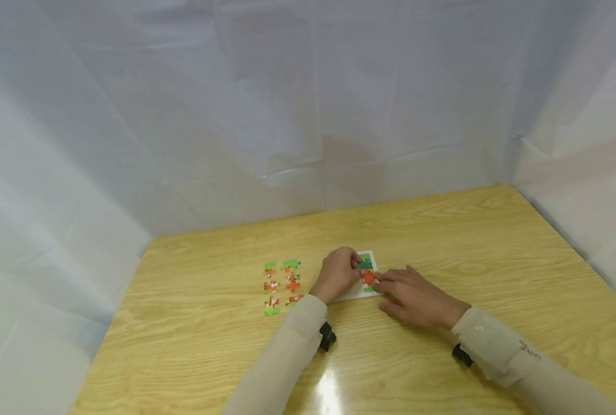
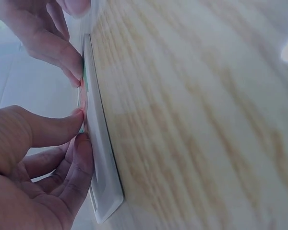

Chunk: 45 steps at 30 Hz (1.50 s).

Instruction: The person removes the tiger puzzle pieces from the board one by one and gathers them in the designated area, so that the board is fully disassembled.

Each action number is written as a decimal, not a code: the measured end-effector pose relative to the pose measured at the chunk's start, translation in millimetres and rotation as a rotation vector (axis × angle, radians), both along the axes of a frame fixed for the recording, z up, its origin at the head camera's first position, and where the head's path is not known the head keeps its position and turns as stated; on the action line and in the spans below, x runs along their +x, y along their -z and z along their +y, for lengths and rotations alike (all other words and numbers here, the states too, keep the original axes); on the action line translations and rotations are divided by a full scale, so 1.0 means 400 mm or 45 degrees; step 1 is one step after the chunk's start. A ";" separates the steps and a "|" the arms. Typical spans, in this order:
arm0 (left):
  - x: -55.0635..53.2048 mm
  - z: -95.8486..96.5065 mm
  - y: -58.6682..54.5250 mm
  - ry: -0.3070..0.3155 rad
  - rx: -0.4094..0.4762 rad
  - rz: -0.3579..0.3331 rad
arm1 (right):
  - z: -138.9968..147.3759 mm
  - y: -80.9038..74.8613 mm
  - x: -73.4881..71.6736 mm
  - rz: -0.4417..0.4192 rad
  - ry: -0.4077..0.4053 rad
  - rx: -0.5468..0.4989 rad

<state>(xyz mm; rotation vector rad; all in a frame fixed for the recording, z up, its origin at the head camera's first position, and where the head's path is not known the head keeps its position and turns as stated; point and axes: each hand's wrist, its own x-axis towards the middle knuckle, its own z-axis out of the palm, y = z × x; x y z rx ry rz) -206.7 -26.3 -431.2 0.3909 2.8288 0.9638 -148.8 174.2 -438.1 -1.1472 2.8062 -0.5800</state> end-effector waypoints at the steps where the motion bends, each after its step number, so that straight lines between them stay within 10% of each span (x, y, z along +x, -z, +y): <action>1: 0.000 0.000 0.000 -0.003 0.006 0.002 | 0.000 0.000 0.000 0.000 0.002 0.003; 45: 0.004 0.021 0.006 -0.076 0.023 0.101 | -0.002 -0.004 -0.009 0.004 0.007 0.044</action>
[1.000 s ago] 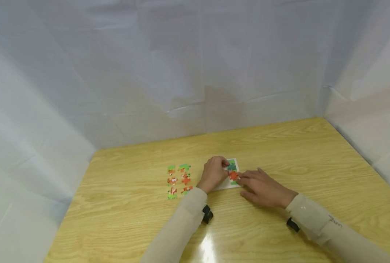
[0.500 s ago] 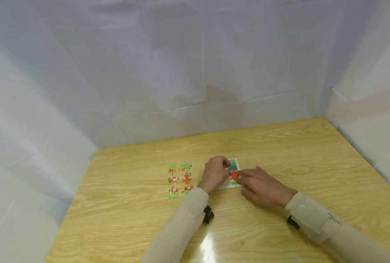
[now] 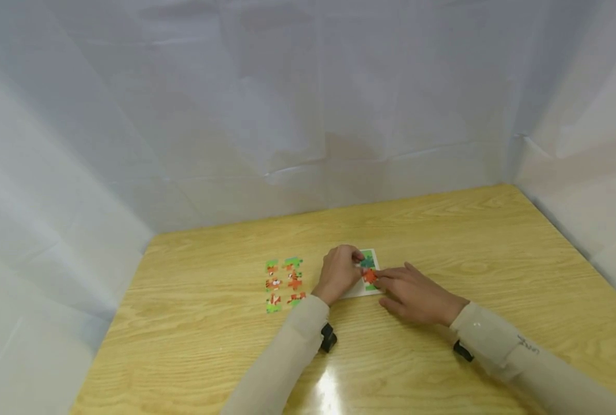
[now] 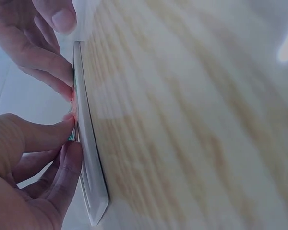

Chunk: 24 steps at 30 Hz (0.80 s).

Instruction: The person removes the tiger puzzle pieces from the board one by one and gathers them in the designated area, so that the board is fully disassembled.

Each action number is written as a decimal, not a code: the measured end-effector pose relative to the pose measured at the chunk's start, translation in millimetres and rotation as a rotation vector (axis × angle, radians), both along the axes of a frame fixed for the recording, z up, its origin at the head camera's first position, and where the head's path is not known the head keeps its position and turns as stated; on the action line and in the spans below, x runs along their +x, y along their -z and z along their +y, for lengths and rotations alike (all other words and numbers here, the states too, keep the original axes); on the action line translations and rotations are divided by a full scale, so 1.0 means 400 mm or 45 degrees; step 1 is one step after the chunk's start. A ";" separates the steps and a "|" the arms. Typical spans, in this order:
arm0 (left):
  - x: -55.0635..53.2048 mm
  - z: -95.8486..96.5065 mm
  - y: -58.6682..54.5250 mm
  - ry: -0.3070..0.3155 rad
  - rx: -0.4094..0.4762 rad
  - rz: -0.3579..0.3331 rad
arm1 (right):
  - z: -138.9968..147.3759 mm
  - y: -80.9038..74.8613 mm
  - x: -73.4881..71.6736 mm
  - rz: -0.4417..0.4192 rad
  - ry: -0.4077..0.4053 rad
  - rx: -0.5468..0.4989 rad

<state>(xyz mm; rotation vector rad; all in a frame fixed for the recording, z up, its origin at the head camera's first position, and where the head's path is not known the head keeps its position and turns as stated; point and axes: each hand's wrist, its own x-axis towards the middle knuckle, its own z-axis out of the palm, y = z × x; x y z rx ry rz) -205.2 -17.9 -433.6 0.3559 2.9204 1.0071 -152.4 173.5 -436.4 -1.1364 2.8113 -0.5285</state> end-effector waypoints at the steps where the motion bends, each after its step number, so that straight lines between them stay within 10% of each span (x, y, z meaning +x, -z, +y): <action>1: -0.001 0.000 0.001 0.001 0.002 0.003 | 0.000 0.001 0.000 -0.001 0.000 0.000; 24: 0.000 -0.014 0.008 0.008 0.064 0.031 | -0.011 0.000 0.007 0.024 0.005 0.014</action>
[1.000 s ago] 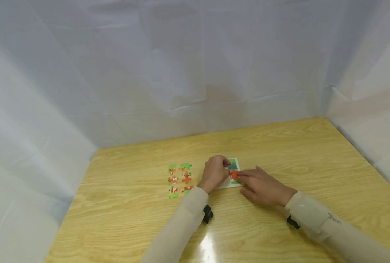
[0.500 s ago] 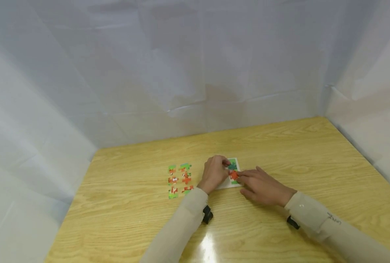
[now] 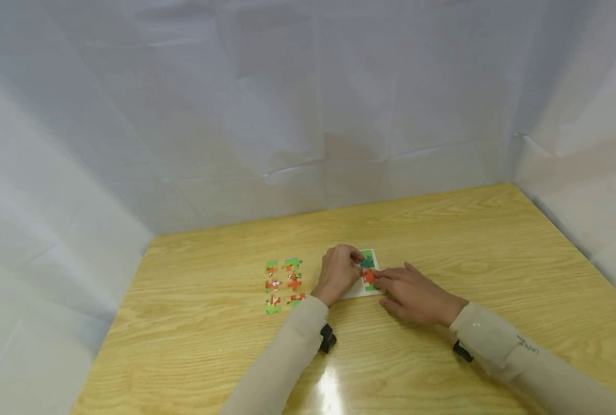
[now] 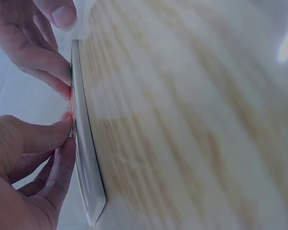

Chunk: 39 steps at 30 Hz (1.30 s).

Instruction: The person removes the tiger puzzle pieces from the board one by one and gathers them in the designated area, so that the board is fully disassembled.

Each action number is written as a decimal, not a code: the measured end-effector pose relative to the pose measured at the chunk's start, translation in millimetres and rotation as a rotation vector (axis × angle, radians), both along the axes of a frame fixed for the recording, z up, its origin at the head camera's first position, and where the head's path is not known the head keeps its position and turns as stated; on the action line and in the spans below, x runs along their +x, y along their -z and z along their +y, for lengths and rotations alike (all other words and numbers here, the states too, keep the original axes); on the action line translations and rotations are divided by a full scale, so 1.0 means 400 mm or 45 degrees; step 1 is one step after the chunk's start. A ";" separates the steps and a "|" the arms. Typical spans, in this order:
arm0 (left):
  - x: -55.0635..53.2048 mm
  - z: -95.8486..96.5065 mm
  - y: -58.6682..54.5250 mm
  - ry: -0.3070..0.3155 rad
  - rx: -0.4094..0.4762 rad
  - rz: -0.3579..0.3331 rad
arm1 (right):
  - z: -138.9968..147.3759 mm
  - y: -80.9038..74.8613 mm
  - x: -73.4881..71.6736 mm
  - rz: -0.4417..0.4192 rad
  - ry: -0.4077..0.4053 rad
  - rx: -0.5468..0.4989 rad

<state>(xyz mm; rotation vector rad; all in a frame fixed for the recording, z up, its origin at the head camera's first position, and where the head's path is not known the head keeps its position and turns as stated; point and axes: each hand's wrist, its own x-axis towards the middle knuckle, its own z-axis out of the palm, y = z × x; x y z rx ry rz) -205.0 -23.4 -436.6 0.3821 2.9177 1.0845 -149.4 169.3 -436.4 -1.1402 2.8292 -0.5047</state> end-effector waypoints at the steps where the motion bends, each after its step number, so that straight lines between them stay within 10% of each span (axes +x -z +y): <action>1: 0.000 0.000 0.001 -0.001 0.001 0.001 | 0.000 0.000 0.000 -0.002 0.000 0.001; 39: -0.008 -0.051 -0.034 -0.050 0.135 -0.007 | 0.002 0.003 -0.007 -0.051 0.024 0.011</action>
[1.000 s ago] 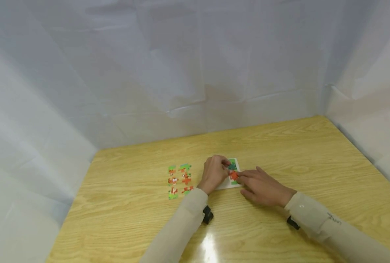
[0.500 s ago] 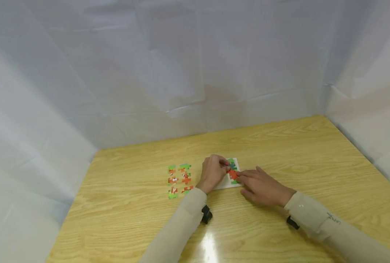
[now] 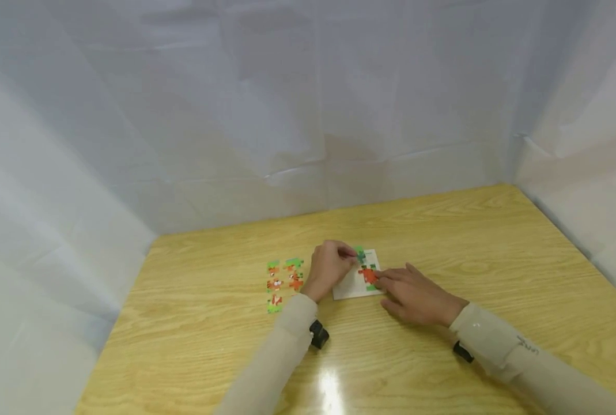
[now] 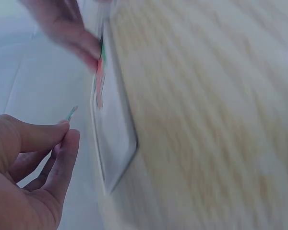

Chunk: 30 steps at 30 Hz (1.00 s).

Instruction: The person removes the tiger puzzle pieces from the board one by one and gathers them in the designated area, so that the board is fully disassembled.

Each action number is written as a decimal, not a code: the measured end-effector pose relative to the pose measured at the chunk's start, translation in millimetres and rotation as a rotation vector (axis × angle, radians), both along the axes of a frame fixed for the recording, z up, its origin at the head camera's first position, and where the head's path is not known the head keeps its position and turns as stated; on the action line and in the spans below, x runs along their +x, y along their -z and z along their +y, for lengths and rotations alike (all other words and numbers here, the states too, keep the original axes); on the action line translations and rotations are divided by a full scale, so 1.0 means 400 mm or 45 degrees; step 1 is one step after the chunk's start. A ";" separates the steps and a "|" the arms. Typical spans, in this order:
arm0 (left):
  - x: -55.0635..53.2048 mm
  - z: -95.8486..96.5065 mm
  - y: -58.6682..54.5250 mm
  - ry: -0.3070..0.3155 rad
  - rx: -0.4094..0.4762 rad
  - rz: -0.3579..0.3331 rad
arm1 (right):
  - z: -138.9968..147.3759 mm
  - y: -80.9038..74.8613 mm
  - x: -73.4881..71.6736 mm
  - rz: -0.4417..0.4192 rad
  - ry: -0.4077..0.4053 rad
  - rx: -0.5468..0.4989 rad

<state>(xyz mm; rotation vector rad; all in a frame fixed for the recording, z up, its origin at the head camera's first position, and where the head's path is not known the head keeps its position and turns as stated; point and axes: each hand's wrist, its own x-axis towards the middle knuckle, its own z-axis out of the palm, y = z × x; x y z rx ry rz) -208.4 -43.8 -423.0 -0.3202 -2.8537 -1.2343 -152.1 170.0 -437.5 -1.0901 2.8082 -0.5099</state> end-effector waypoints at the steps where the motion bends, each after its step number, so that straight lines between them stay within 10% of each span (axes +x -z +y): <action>1: -0.001 -0.009 -0.002 0.000 -0.002 0.001 | 0.000 0.001 -0.001 -0.008 0.003 0.002; 30: -0.004 -0.223 -0.031 -0.083 -0.026 -0.248 | -0.004 0.001 0.006 0.039 -0.013 -0.048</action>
